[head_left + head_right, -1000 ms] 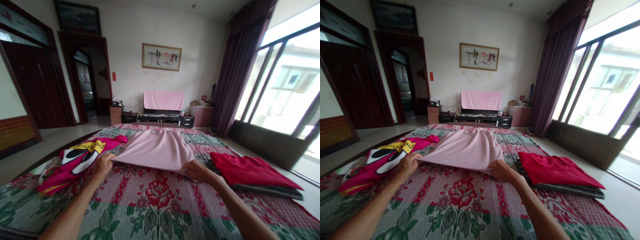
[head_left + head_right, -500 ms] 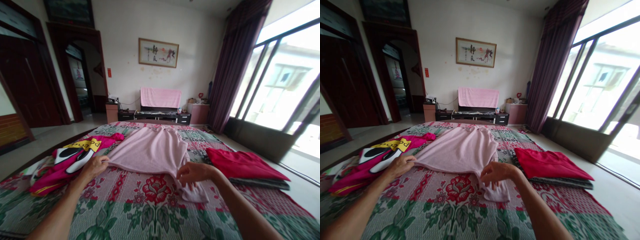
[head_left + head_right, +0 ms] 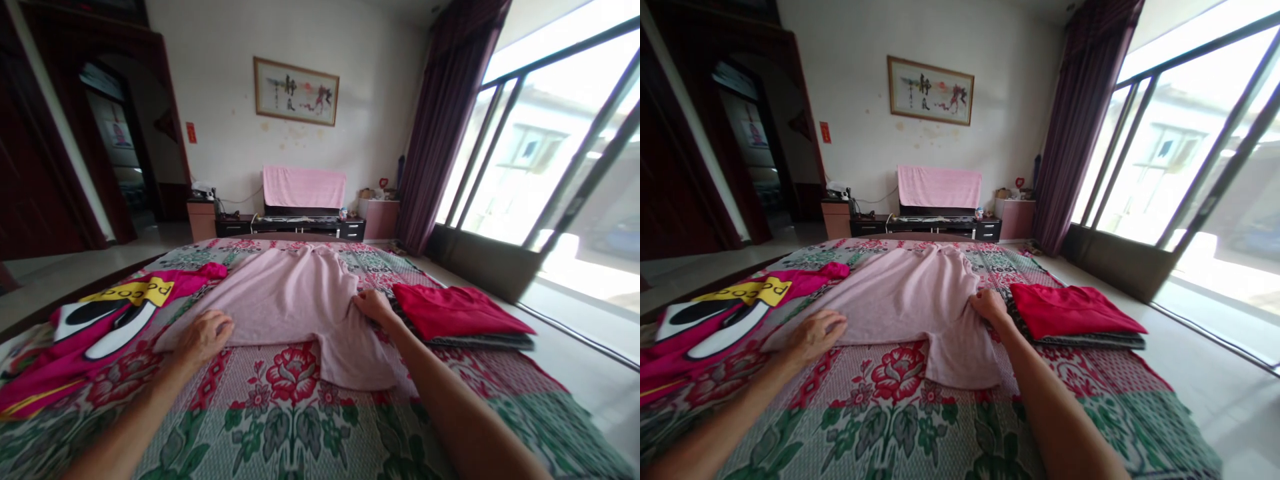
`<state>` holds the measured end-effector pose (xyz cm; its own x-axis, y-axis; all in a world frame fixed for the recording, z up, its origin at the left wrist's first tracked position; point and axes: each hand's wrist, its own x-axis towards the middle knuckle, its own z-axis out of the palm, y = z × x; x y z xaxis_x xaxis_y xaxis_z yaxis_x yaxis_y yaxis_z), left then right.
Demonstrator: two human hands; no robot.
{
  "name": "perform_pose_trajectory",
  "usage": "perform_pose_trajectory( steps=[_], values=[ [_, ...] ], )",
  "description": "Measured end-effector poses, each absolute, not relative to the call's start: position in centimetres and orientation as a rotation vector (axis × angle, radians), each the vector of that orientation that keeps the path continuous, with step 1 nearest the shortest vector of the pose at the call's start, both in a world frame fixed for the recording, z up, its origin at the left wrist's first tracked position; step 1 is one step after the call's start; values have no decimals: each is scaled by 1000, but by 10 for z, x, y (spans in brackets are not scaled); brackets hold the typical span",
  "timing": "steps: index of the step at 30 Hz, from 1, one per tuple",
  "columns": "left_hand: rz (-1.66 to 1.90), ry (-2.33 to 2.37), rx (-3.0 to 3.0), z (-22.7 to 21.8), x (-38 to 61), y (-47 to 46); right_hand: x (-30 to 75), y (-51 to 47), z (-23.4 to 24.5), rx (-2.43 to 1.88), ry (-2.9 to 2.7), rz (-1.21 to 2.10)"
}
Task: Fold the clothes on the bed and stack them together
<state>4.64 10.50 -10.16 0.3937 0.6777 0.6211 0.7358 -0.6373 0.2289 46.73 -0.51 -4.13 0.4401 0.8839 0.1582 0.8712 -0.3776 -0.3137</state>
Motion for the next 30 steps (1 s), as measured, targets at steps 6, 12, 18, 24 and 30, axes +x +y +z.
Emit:
perform_pose_trajectory(
  steps=[6, 12, 18, 24, 30],
  values=[
    [-1073, -1266, -2537, -116, 42, 114, 468, 14, -43, -2487, -1360, 70],
    [-1064, -1265, -2526, -115, 42, 115, 472, 13, -48, -2469, -1384, 32],
    [-1056, -1272, -2550, -118, 41, 117, 485, -10, -50, -2330, -1252, -58],
    [-1027, -1304, -2571, -119, 41, 119, 488, -29, -52, -2353, -1162, -139],
    [-1031, -1357, -2580, -115, 43, 117, 485, -40, -47, -2339, -1157, 26]
  ],
)
